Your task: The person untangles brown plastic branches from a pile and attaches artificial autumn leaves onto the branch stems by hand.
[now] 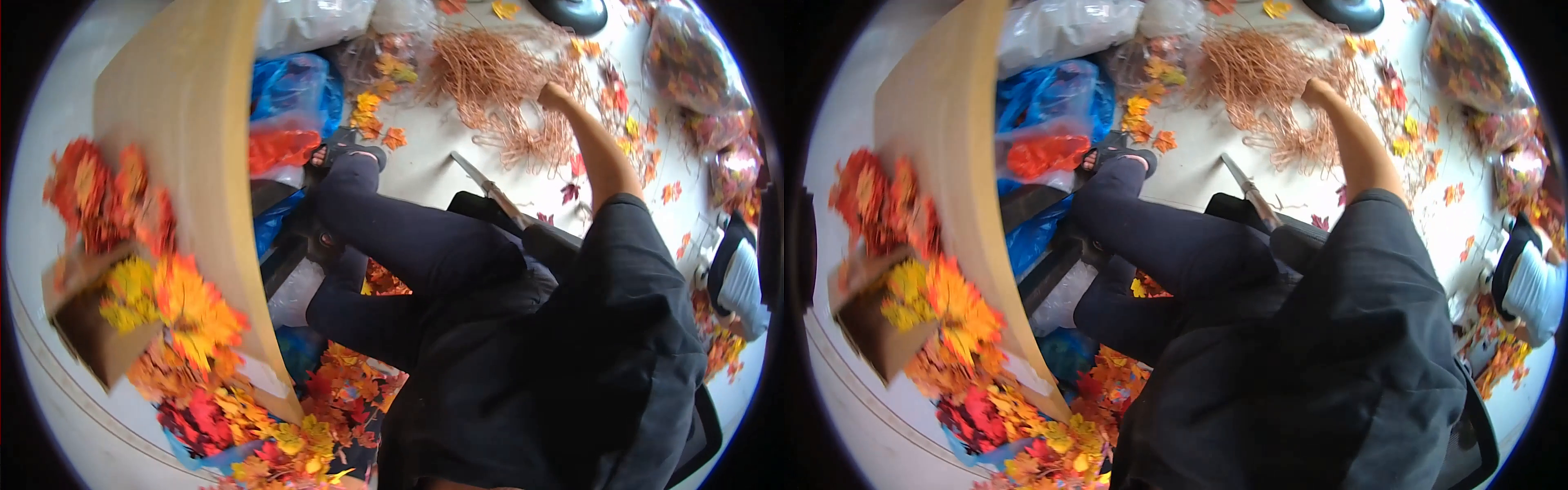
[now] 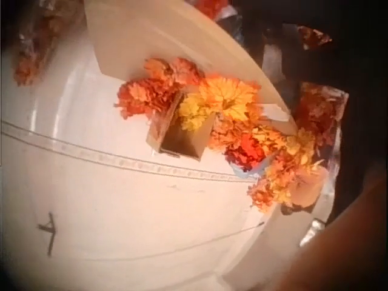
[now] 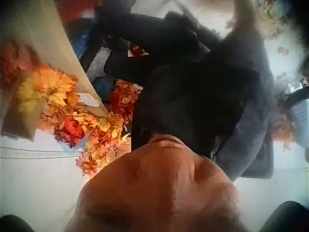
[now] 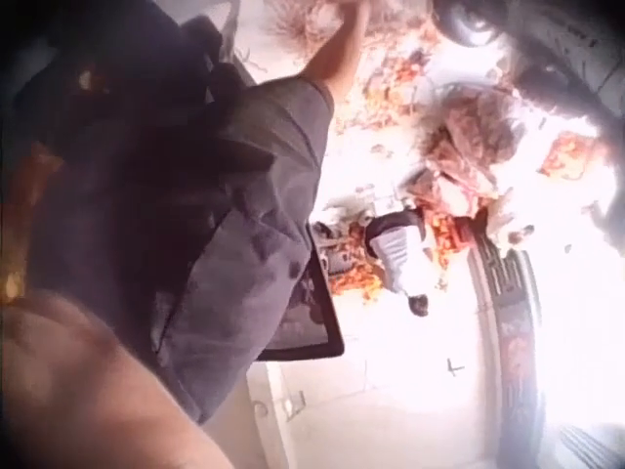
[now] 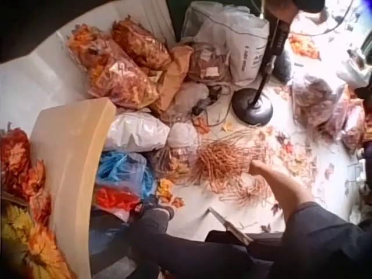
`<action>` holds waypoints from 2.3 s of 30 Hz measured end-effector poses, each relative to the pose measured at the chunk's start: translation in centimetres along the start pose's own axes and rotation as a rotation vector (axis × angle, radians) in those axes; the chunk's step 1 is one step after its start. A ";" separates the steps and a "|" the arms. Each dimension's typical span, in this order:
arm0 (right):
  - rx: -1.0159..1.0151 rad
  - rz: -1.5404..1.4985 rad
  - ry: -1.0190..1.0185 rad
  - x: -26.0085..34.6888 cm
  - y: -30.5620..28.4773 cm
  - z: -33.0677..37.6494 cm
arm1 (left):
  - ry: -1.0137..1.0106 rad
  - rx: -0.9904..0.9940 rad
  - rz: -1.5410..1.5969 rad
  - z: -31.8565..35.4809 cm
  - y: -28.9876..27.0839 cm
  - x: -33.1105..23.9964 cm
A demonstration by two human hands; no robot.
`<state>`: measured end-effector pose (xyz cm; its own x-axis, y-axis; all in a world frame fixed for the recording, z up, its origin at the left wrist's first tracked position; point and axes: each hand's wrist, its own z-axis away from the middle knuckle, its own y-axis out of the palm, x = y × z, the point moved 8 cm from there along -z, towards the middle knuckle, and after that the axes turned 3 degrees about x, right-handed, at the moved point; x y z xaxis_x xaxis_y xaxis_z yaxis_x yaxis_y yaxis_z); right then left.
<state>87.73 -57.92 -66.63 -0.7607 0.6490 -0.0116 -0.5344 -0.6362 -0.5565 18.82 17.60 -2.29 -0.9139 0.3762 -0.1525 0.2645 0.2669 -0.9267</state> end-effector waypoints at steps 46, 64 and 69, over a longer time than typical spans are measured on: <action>-1.315 -1.071 0.317 -5.1 -16.6 21.3 | -0.613 0.901 0.349 26.1 20.7 -18.5; -1.306 -1.443 -0.302 5.9 -35.6 37.0 | 0.080 1.475 1.292 26.9 20.2 -52.8; -1.176 -1.128 -0.480 14.6 -36.2 42.9 | -0.534 2.133 1.664 30.7 25.6 -65.2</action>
<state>80.14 -43.37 -11.00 -0.3743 0.2131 0.9025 -0.4736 0.7928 -0.3836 75.77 -27.29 -26.65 -0.5224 -0.7942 -0.3103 0.2243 -0.4792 0.8486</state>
